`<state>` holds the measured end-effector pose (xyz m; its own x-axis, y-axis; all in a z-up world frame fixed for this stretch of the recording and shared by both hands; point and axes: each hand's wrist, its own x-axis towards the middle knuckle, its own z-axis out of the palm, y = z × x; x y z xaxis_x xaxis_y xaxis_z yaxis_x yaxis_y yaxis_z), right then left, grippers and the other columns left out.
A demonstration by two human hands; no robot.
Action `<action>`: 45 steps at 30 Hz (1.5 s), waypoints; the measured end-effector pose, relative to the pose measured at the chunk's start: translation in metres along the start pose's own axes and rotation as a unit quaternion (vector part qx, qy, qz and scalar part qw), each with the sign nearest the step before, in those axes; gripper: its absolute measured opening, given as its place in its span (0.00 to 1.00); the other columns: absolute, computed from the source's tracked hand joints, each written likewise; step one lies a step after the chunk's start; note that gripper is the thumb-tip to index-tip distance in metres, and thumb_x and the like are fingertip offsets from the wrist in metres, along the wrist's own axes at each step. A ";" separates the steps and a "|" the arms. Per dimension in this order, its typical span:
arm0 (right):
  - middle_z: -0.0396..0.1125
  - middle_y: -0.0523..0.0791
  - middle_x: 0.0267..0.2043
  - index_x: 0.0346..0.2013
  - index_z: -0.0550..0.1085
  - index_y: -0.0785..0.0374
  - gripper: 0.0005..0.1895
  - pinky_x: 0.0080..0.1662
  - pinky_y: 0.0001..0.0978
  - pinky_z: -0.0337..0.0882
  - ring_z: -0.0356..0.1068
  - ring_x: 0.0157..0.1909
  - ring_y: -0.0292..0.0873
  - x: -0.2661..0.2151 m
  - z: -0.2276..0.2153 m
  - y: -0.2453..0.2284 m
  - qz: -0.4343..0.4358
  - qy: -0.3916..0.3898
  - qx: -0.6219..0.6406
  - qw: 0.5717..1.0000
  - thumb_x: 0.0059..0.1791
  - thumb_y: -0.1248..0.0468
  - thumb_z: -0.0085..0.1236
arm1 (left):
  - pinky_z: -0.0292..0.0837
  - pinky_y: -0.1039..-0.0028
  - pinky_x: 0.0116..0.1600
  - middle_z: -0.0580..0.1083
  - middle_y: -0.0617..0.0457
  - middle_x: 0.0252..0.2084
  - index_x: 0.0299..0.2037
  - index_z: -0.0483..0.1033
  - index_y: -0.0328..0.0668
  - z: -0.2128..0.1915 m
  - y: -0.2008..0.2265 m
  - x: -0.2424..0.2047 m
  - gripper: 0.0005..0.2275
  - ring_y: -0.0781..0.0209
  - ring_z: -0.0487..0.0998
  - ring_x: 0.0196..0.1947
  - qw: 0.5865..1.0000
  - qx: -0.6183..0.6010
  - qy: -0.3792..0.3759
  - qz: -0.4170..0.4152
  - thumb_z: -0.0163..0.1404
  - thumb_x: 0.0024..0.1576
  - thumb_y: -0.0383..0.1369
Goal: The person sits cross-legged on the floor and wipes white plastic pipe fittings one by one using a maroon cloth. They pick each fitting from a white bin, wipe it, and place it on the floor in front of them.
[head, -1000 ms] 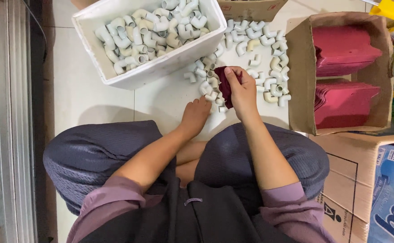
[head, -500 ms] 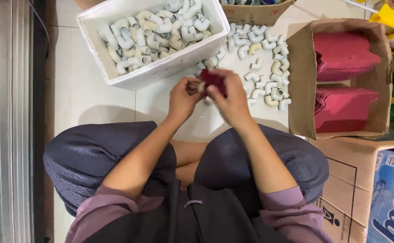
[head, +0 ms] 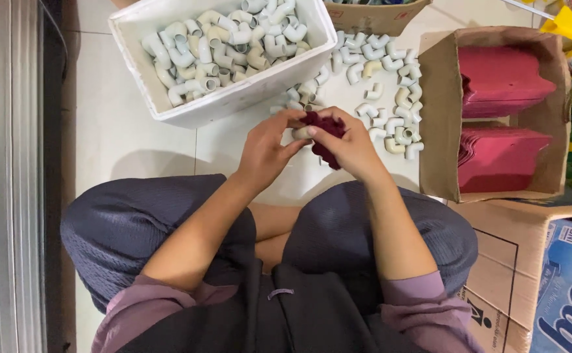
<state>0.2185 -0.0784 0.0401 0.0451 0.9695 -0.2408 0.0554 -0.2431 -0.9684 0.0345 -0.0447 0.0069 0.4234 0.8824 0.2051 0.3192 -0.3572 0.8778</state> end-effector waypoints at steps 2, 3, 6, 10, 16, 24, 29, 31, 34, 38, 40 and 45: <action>0.69 0.46 0.26 0.40 0.77 0.62 0.09 0.28 0.29 0.72 0.69 0.25 0.38 0.004 0.000 0.011 0.018 0.008 0.049 0.999 0.48 0.64 0.67 | 0.73 0.64 0.58 0.81 0.50 0.43 0.53 0.75 0.44 0.002 -0.003 -0.002 0.18 0.53 0.82 0.49 1.000 -0.008 0.009 -0.011 0.65 0.54 0.28; 0.67 0.45 0.26 0.36 0.75 0.64 0.08 0.29 0.30 0.73 0.69 0.26 0.39 0.006 -0.002 0.017 0.038 0.020 0.097 0.994 0.48 0.64 0.67 | 0.73 0.67 0.59 0.81 0.52 0.43 0.51 0.77 0.44 0.004 -0.004 -0.002 0.16 0.56 0.82 0.48 0.999 -0.020 0.014 -0.021 0.66 0.54 0.29; 0.67 0.43 0.28 0.36 0.75 0.63 0.08 0.36 0.28 0.72 0.68 0.32 0.36 -0.002 0.008 0.002 0.008 0.082 0.113 0.990 0.49 0.64 0.66 | 0.79 0.66 0.50 0.79 0.49 0.36 0.43 0.77 0.41 0.010 0.006 0.001 0.14 0.53 0.83 0.40 0.993 -0.022 0.106 -0.045 0.68 0.52 0.33; 0.70 0.48 0.34 0.42 0.74 0.66 0.12 0.40 0.32 0.73 0.70 0.36 0.39 0.012 0.007 0.044 -0.110 0.118 0.032 0.986 0.49 0.68 0.69 | 0.80 0.71 0.49 0.81 0.54 0.35 0.44 0.81 0.46 0.022 -0.019 0.002 0.06 0.64 0.84 0.37 0.957 -0.171 0.041 -0.232 0.53 0.64 0.35; 0.75 0.50 0.39 0.40 0.81 0.63 0.14 0.49 0.39 0.72 0.76 0.44 0.50 0.008 0.017 0.034 -0.253 0.101 -0.111 0.956 0.42 0.78 0.69 | 0.80 0.64 0.55 0.81 0.50 0.38 0.49 0.80 0.37 0.031 -0.052 0.004 0.12 0.58 0.84 0.39 0.821 -0.475 0.031 -0.316 0.58 0.61 0.36; 0.73 0.46 0.46 0.47 0.81 0.57 0.20 0.54 0.40 0.70 0.74 0.50 0.50 -0.002 0.026 0.017 -0.266 0.092 -0.138 0.949 0.42 0.75 0.71 | 0.83 0.74 0.46 0.81 0.56 0.39 0.48 0.79 0.46 0.034 -0.064 0.005 0.07 0.65 0.84 0.35 0.761 -0.573 0.040 -0.302 0.56 0.62 0.35; 0.73 0.46 0.44 0.43 0.83 0.57 0.15 0.53 0.40 0.72 0.75 0.48 0.50 -0.002 0.021 0.008 -0.332 0.092 -0.208 0.915 0.44 0.74 0.70 | 0.82 0.70 0.49 0.81 0.52 0.41 0.49 0.79 0.41 0.028 -0.064 0.005 0.08 0.62 0.84 0.38 0.747 -0.600 0.000 -0.286 0.54 0.62 0.30; 0.73 0.47 0.43 0.41 0.83 0.59 0.12 0.52 0.41 0.72 0.75 0.47 0.51 -0.004 0.013 0.008 -0.340 0.089 -0.190 0.917 0.44 0.73 0.70 | 0.83 0.68 0.51 0.81 0.50 0.43 0.50 0.79 0.41 0.020 -0.045 0.008 0.08 0.60 0.84 0.41 0.741 -0.614 -0.021 -0.272 0.55 0.62 0.27; 0.71 0.46 0.40 0.39 0.82 0.60 0.09 0.52 0.39 0.71 0.74 0.44 0.49 -0.002 0.002 0.014 -0.316 0.069 -0.136 0.936 0.45 0.70 0.72 | 0.82 0.66 0.53 0.81 0.47 0.45 0.51 0.80 0.37 0.006 -0.009 0.015 0.10 0.56 0.85 0.43 0.761 -0.604 -0.038 -0.236 0.56 0.60 0.23; 0.70 0.50 0.39 0.39 0.80 0.64 0.07 0.47 0.40 0.70 0.72 0.41 0.51 0.000 -0.008 0.028 -0.279 0.139 -0.143 0.939 0.47 0.71 0.68 | 0.81 0.65 0.55 0.80 0.46 0.47 0.53 0.79 0.36 0.004 -0.007 0.014 0.12 0.58 0.84 0.44 0.788 -0.577 -0.050 -0.210 0.56 0.59 0.20; 0.70 0.52 0.39 0.40 0.79 0.66 0.06 0.46 0.41 0.69 0.72 0.41 0.52 0.003 -0.008 0.027 -0.267 0.184 -0.148 0.934 0.48 0.72 0.66 | 0.81 0.66 0.56 0.80 0.47 0.48 0.54 0.78 0.35 0.004 -0.010 0.015 0.14 0.60 0.83 0.45 0.805 -0.557 -0.052 -0.199 0.56 0.58 0.20; 0.68 0.49 0.48 0.49 0.79 0.61 0.15 0.53 0.43 0.69 0.71 0.50 0.55 -0.010 0.012 -0.004 -0.287 0.085 -0.219 0.929 0.49 0.65 0.70 | 0.83 0.74 0.50 0.79 0.50 0.43 0.54 0.77 0.38 0.013 -0.018 0.009 0.20 0.65 0.82 0.42 0.920 -0.360 0.025 -0.155 0.67 0.52 0.25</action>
<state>0.2055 -0.0863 0.0458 0.0383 0.9337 0.3560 0.5181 0.2861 -0.8061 0.0431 -0.0346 -0.0128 0.3621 0.9268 -0.0994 -0.2330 0.1933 0.9531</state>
